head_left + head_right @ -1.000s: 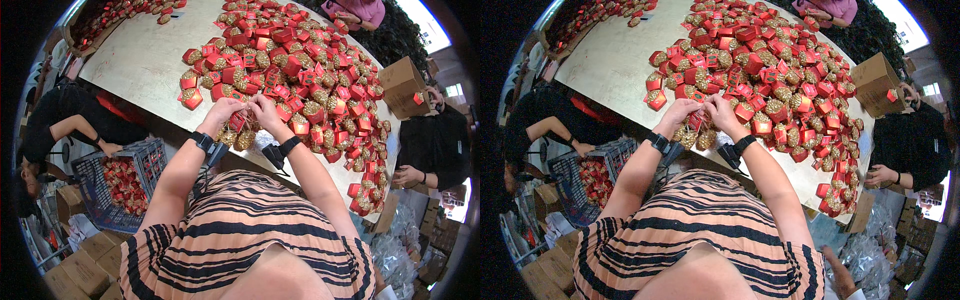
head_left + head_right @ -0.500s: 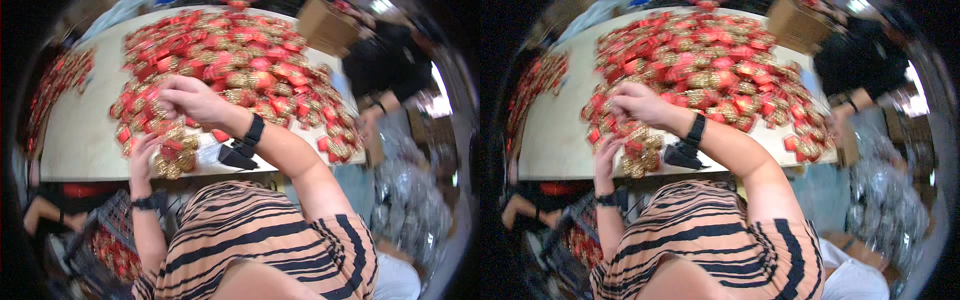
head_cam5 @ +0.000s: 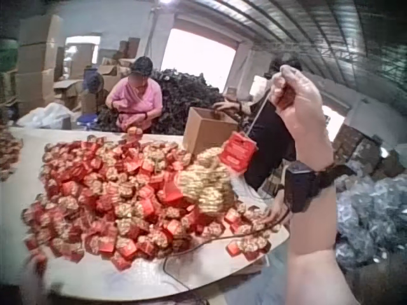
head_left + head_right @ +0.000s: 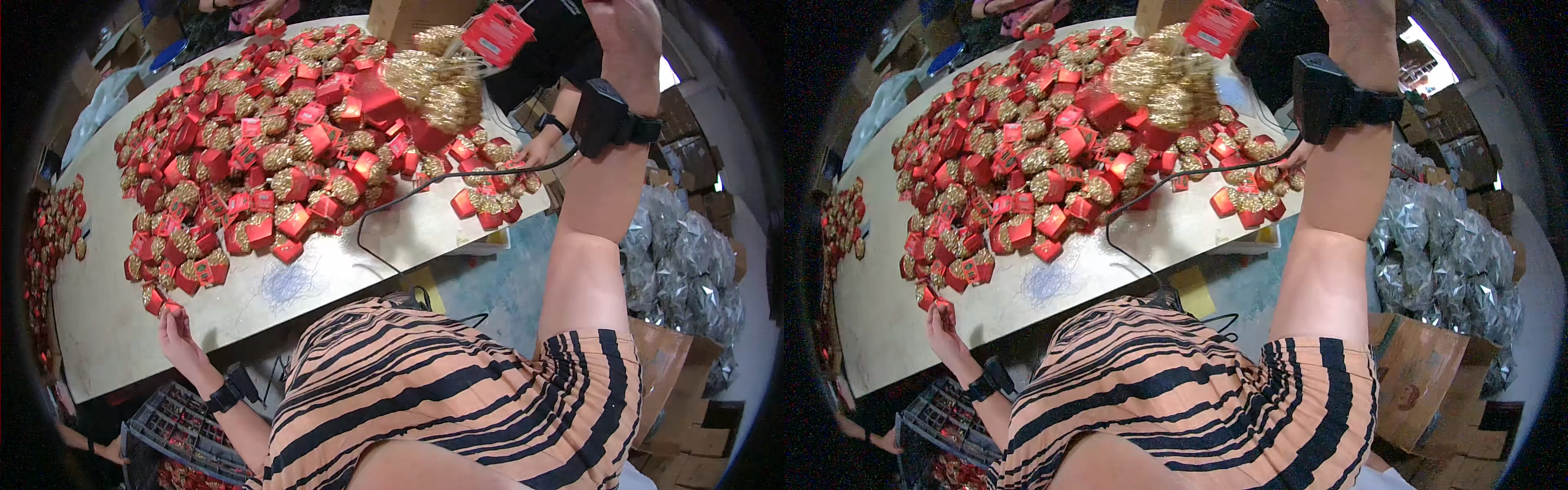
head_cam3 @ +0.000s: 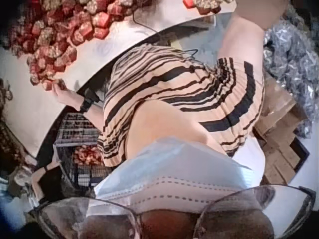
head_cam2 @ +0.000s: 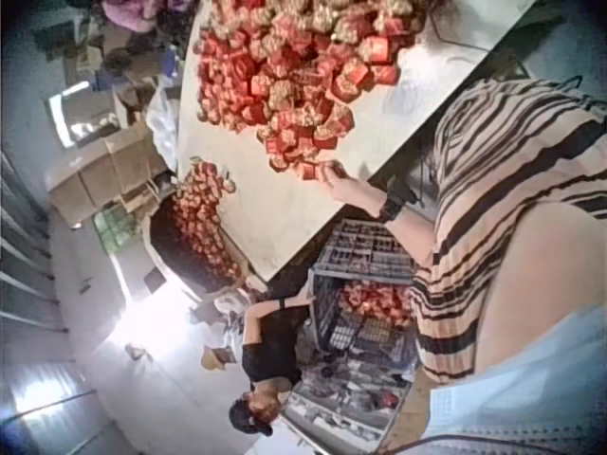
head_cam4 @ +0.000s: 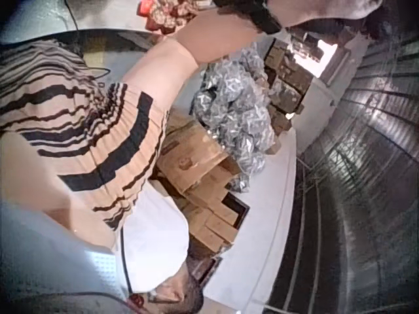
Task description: Tying and organizing small red and gold decorative items on a production table.
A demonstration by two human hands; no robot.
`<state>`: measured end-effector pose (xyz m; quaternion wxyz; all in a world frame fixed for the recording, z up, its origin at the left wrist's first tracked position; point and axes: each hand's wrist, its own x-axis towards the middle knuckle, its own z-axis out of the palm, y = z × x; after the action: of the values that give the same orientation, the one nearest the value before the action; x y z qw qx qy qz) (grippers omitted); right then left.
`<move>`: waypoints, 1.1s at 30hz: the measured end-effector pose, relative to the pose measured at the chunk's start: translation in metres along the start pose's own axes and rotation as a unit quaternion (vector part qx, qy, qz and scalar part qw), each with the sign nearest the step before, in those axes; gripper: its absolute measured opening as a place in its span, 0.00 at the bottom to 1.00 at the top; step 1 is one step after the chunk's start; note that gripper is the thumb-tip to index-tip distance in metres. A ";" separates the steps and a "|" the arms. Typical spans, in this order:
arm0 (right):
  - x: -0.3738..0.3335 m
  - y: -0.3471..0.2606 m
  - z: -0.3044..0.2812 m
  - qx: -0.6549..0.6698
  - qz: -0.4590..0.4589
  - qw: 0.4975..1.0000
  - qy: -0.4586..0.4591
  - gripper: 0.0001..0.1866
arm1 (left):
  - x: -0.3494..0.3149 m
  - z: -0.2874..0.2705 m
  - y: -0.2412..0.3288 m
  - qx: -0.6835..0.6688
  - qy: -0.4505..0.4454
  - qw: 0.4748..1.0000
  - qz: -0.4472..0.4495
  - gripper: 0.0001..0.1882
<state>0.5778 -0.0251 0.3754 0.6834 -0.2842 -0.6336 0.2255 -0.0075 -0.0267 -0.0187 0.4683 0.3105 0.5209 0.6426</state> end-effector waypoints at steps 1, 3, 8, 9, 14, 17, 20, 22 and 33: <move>-0.005 0.000 -0.011 -0.003 -0.003 1.000 0.002 0.07 | -0.004 0.005 -0.003 -0.006 0.007 1.000 -0.002 0.10; -0.024 0.011 -0.022 -0.173 0.029 0.982 0.066 0.08 | -0.010 0.015 -0.005 0.006 0.030 0.999 -0.021 0.09; -0.097 0.097 -0.113 -0.296 0.178 0.934 0.094 0.09 | -0.027 0.027 -0.011 0.009 0.041 0.999 -0.011 0.09; -0.117 0.118 -0.133 -0.325 0.226 0.912 0.111 0.09 | -0.028 0.025 -0.018 0.017 0.047 0.999 -0.019 0.10; -0.237 0.225 -0.249 -0.527 0.365 0.766 0.041 0.12 | -0.047 0.025 -0.020 0.073 0.100 0.992 -0.025 0.13; -0.258 0.243 -0.204 -0.418 0.395 0.817 0.033 0.15 | -0.073 0.024 0.000 0.061 0.106 0.991 -0.046 0.09; -0.226 0.260 -0.130 -0.670 0.291 0.658 -0.182 0.11 | -0.104 0.006 -0.020 0.095 0.090 0.985 -0.116 0.09; -0.220 0.290 -0.085 -0.632 0.189 0.736 -0.153 0.09 | -0.137 -0.017 -0.041 0.048 0.073 0.980 -0.177 0.12; -0.232 0.187 0.376 -0.065 0.065 0.769 -0.633 0.23 | -0.293 -0.285 -0.089 -0.256 0.637 0.727 -0.005 0.26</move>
<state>0.1920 -0.0042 0.0918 0.0914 -0.1614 -0.9158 0.3562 -0.1276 -0.4041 -0.1539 0.0916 -0.3059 0.5143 0.7959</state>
